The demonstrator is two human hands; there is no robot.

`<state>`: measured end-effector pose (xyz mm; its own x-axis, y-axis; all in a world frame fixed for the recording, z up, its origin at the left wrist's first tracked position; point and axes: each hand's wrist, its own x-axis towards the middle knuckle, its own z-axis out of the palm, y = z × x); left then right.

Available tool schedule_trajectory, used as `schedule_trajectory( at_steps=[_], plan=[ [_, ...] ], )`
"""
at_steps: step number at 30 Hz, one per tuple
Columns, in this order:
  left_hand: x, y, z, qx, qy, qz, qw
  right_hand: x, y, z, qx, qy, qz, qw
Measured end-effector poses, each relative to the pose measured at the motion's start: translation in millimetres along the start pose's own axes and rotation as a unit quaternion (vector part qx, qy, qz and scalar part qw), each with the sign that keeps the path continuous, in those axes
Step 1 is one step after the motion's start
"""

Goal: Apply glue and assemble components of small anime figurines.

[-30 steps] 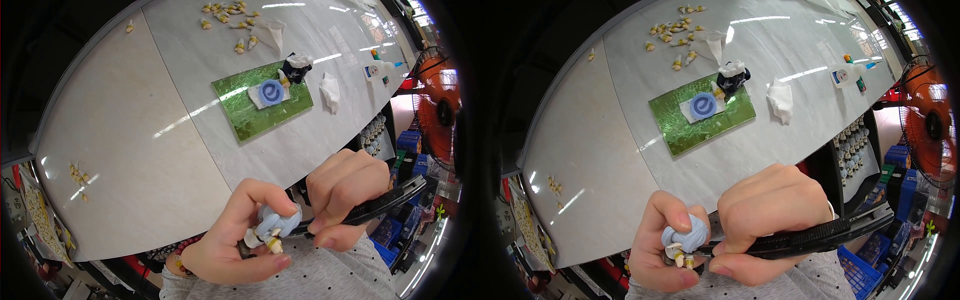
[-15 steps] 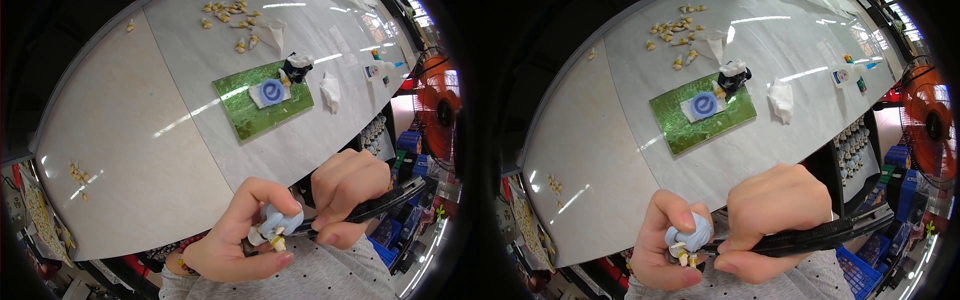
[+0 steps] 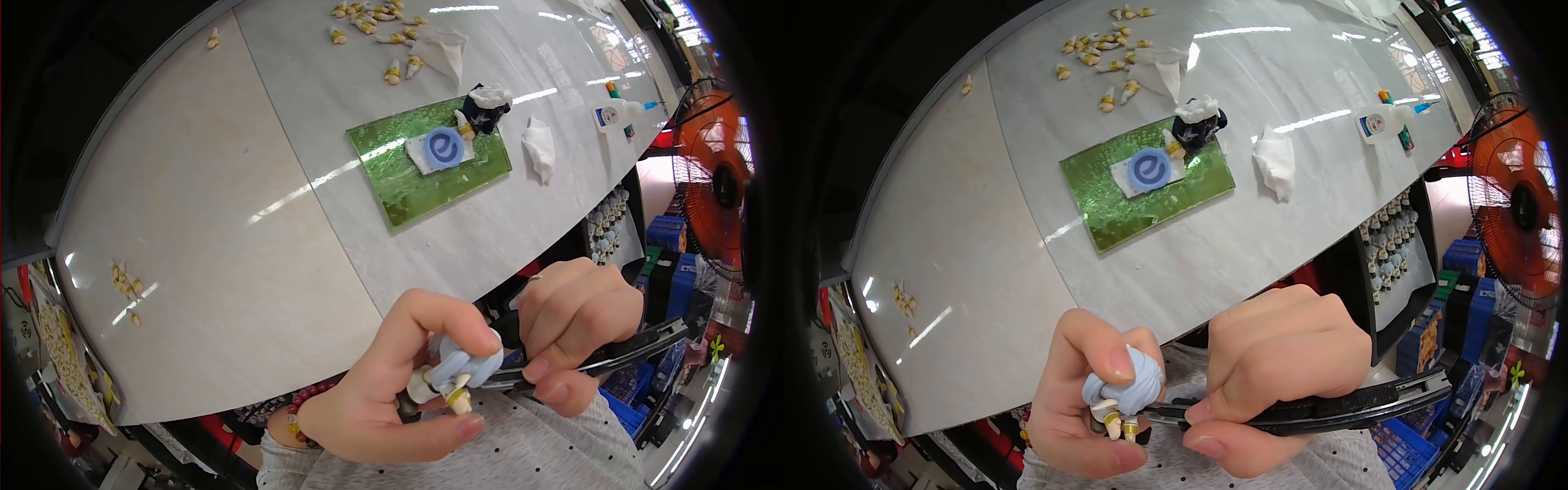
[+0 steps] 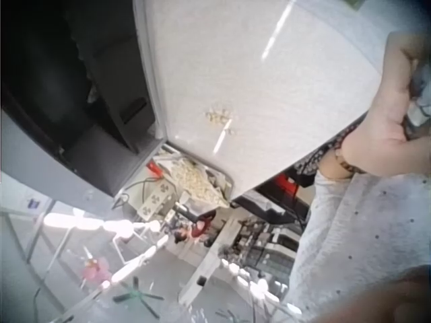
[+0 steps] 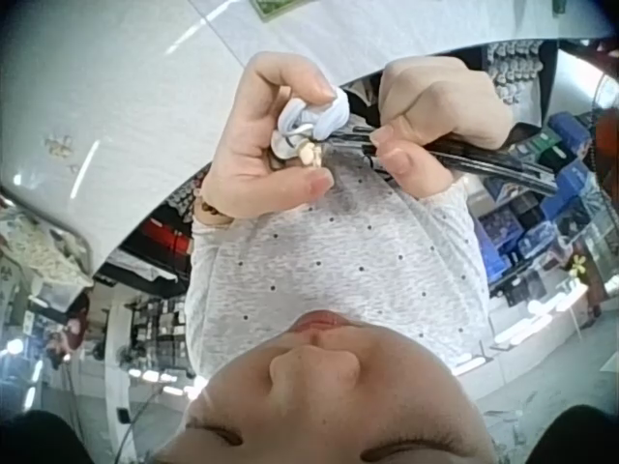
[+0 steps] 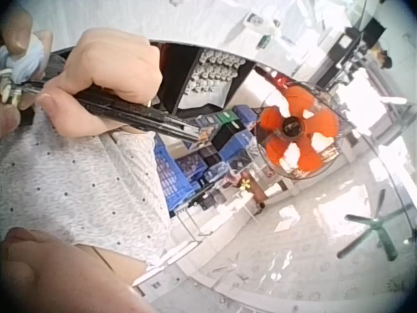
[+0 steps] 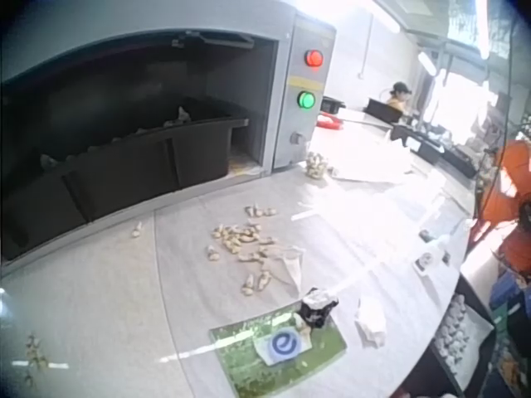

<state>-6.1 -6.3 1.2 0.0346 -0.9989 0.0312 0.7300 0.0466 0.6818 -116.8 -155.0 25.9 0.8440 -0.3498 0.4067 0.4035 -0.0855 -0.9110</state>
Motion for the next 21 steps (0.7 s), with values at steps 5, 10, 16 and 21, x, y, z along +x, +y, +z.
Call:
schedule_trajectory(
  at_steps=[5,10,16,21],
  plan=[
    [1,-1,1,-0.015,-0.026,0.004,1.0,5,2,-4,0.009,-0.043,-0.01,0.999],
    [1,1,6,-0.082,0.09,-0.036,0.992,3,3,0,0.004,-0.009,-0.04,0.999],
    [0,0,3,-0.201,0.074,0.022,0.977,-9,9,3,-0.096,0.202,-0.223,0.949],
    [-4,1,6,-0.235,0.087,0.041,0.967,-3,5,-45,-0.544,0.291,-0.105,0.78]
  ],
)
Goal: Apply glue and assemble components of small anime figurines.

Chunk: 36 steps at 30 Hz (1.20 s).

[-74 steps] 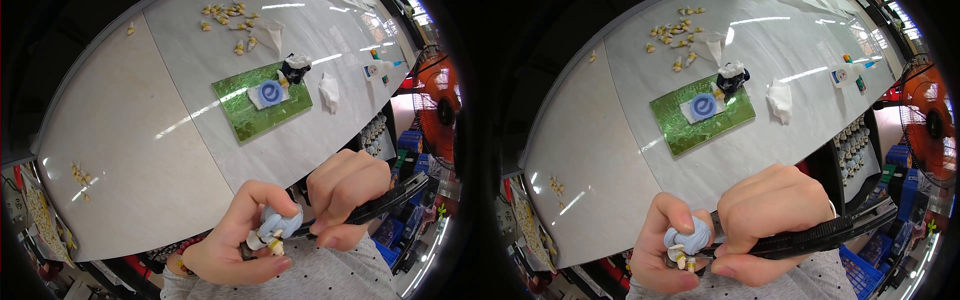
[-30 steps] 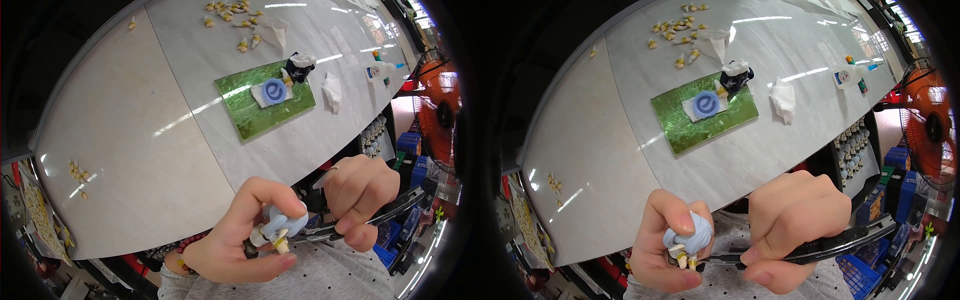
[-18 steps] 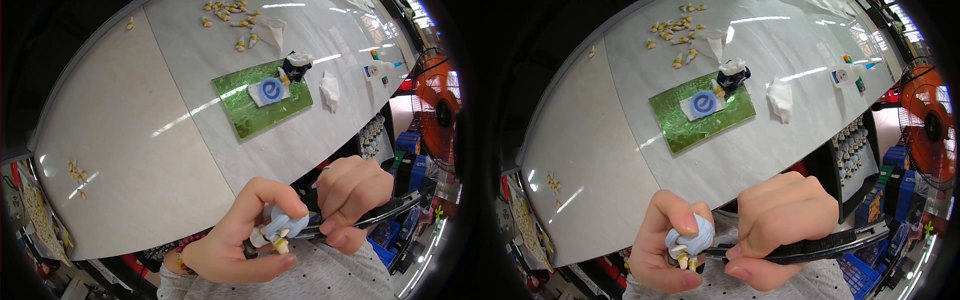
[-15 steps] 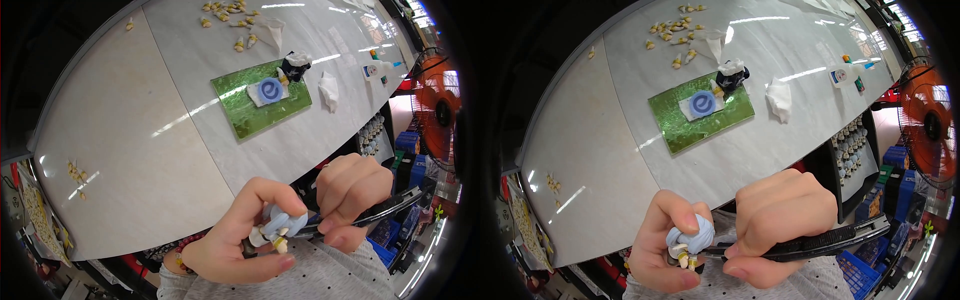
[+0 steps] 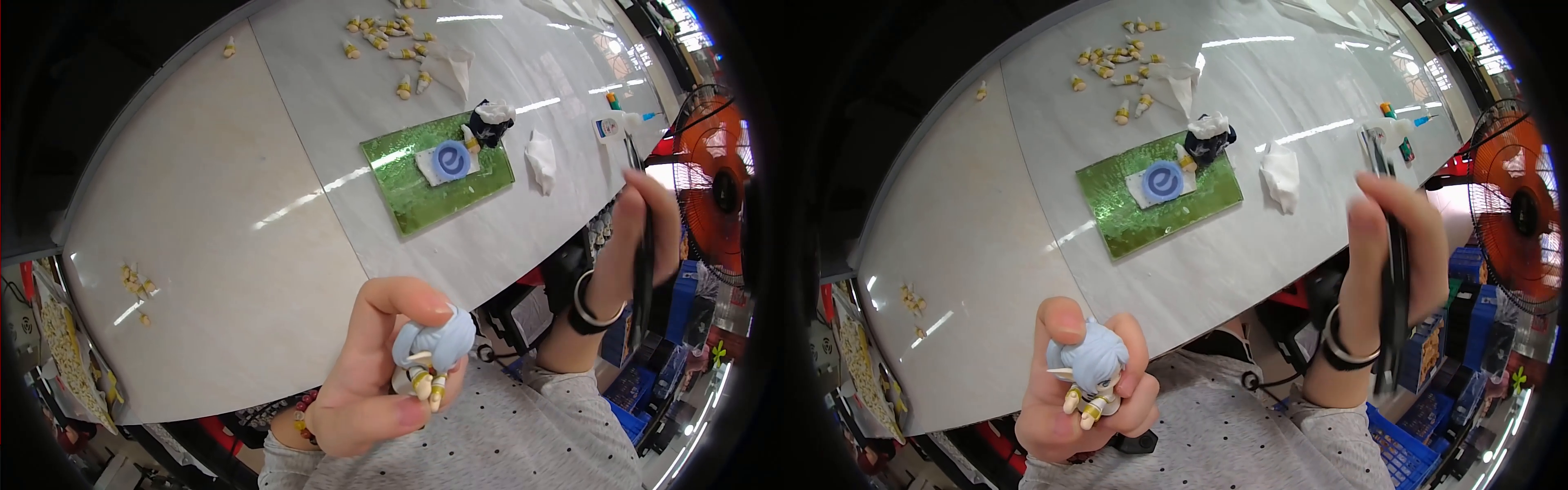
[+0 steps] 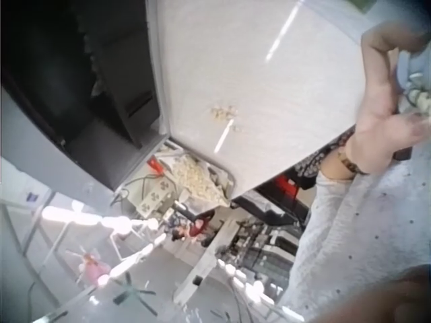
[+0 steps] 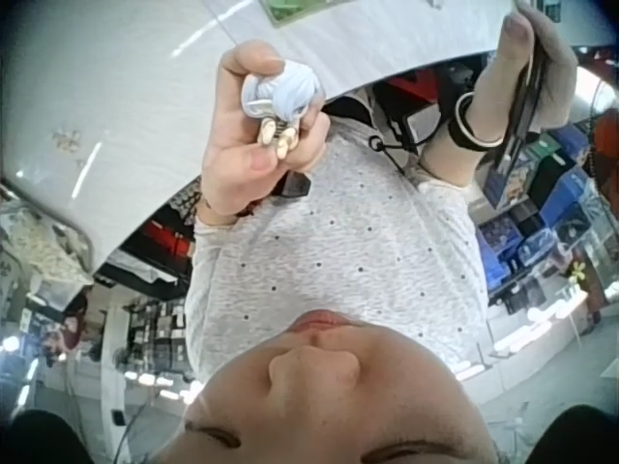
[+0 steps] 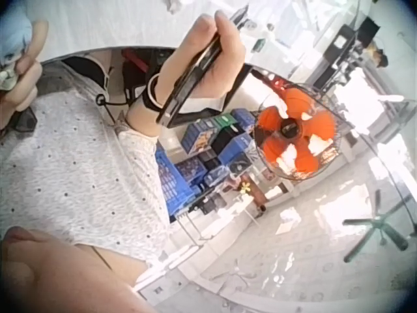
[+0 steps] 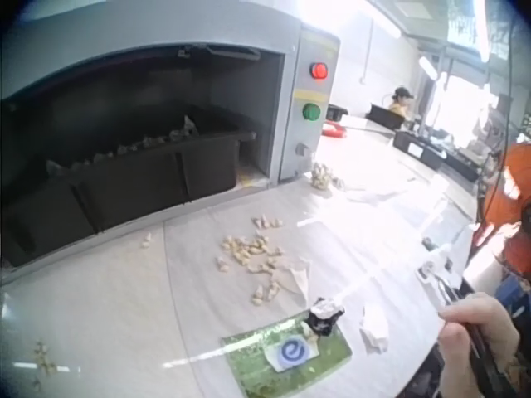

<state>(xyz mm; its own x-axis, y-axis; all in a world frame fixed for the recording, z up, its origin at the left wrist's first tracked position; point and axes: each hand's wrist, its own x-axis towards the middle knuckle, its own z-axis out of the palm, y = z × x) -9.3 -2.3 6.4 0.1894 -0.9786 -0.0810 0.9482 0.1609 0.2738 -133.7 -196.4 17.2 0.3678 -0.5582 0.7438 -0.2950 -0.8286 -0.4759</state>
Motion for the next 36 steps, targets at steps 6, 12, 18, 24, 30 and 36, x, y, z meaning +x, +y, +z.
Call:
schedule_trajectory(
  at_steps=[6,12,18,24,30,36],
  plan=[
    [0,-1,1,0.003,-0.017,0.01,1.0,28,46,5,-0.14,-0.252,0.028,0.957],
    [4,-1,1,0.18,-0.051,0.041,0.981,26,37,10,-0.162,-0.173,-0.02,0.971],
    [6,-6,4,0.314,-0.093,0.122,0.937,7,-34,-8,0.314,-0.366,0.022,0.876],
    [-8,26,76,0.618,-0.012,0.073,0.782,-26,-50,12,0.561,-0.313,0.151,0.751],
    [-9,107,141,0.976,0.081,0.011,0.202,-25,-24,-10,0.538,-0.079,0.353,0.761],
    [164,220,77,0.985,0.169,0.026,-0.026,-33,21,-54,0.409,0.063,0.366,0.834]
  ],
)
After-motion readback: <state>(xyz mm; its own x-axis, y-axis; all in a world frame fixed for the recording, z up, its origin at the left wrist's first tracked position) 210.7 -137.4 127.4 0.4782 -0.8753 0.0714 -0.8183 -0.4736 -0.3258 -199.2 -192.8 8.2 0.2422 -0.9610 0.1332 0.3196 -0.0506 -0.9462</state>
